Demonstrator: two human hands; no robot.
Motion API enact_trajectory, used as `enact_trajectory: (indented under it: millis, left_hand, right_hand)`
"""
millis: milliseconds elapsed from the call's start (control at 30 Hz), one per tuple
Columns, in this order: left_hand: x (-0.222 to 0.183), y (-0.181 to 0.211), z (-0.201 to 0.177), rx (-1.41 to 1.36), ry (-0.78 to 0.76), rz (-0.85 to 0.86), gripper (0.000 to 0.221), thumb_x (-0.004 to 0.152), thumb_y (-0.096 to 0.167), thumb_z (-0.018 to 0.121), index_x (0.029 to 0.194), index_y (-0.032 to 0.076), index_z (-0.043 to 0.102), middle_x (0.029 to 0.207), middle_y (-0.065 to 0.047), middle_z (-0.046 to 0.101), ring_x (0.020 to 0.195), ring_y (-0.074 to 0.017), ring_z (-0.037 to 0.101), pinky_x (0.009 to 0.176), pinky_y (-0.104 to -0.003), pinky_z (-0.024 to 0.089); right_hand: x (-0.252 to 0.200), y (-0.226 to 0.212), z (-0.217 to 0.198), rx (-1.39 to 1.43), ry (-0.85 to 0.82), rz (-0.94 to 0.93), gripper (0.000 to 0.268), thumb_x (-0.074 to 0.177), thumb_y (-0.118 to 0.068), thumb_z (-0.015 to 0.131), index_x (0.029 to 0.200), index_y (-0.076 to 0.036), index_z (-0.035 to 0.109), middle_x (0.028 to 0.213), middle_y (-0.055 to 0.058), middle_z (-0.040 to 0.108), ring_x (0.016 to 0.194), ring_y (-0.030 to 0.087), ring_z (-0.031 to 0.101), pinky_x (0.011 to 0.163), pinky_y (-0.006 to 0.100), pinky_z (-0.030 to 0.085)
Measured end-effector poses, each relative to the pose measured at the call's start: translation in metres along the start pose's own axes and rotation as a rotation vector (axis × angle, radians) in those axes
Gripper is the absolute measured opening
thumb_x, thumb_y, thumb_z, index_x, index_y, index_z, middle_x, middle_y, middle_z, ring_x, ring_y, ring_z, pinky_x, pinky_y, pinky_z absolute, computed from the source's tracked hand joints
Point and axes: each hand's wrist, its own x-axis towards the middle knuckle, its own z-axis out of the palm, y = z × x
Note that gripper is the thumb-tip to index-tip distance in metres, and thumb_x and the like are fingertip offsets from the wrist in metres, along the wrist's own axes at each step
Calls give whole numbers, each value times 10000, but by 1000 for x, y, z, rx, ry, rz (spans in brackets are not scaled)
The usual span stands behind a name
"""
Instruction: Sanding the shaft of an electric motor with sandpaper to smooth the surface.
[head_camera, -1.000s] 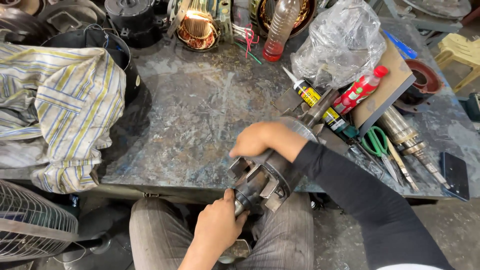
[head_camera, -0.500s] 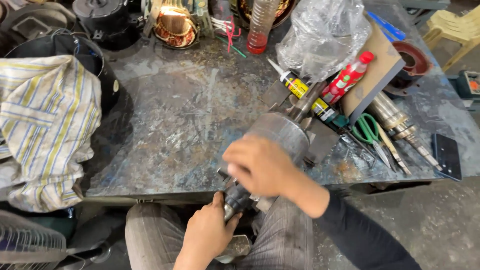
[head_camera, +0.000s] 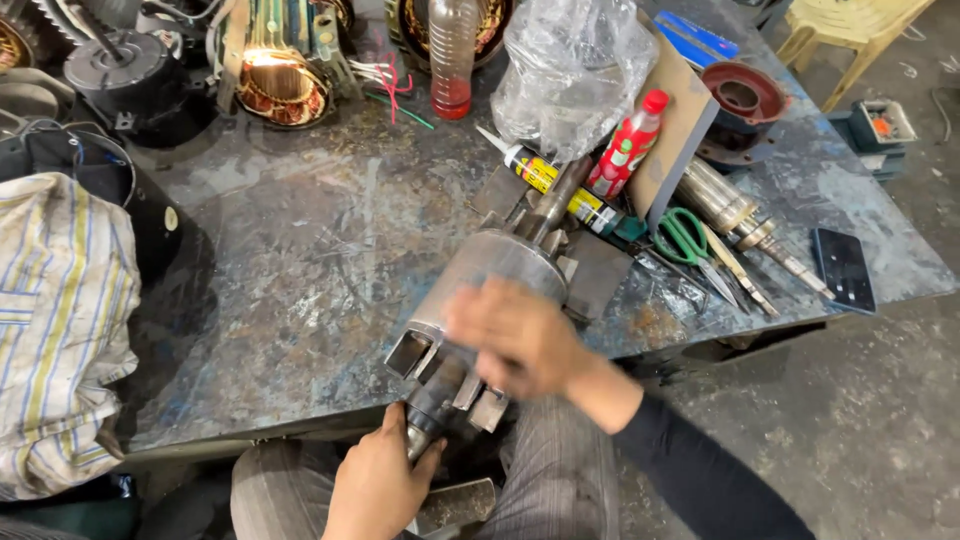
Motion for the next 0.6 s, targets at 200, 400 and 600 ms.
enact_trajectory:
  millis: [200, 400, 600]
  left_hand:
    - [-4, 6, -6, 31, -34, -68, 607, 962, 605, 661, 1328, 163, 465, 1019, -120, 782, 908, -400, 755, 754, -487, 597]
    - [-4, 7, -9, 29, -10, -73, 587, 950, 580, 657, 1313, 158, 469, 995, -150, 786, 920, -451, 740, 757, -513, 585]
    - [-8, 14, -14, 35, -11, -101, 570, 945, 541, 677, 1327, 173, 469, 1019, -137, 791, 931, -442, 742, 770, -519, 583]
  right_hand:
    - [20, 17, -13, -134, 178, 119, 511, 1169, -346, 298, 1341, -47, 674, 1401, 165, 716, 1394, 316, 655, 1281, 459, 457]
    - [-20, 32, 10, -56, 235, -51, 470, 1193, -462, 350, 1462, -188, 620, 1507, 55, 649, 1466, 244, 610, 1336, 432, 411]
    - [45, -14, -22, -159, 177, 159, 594, 1162, -360, 166, 1037, -63, 664, 984, 95, 651, 968, 238, 659, 850, 343, 503]
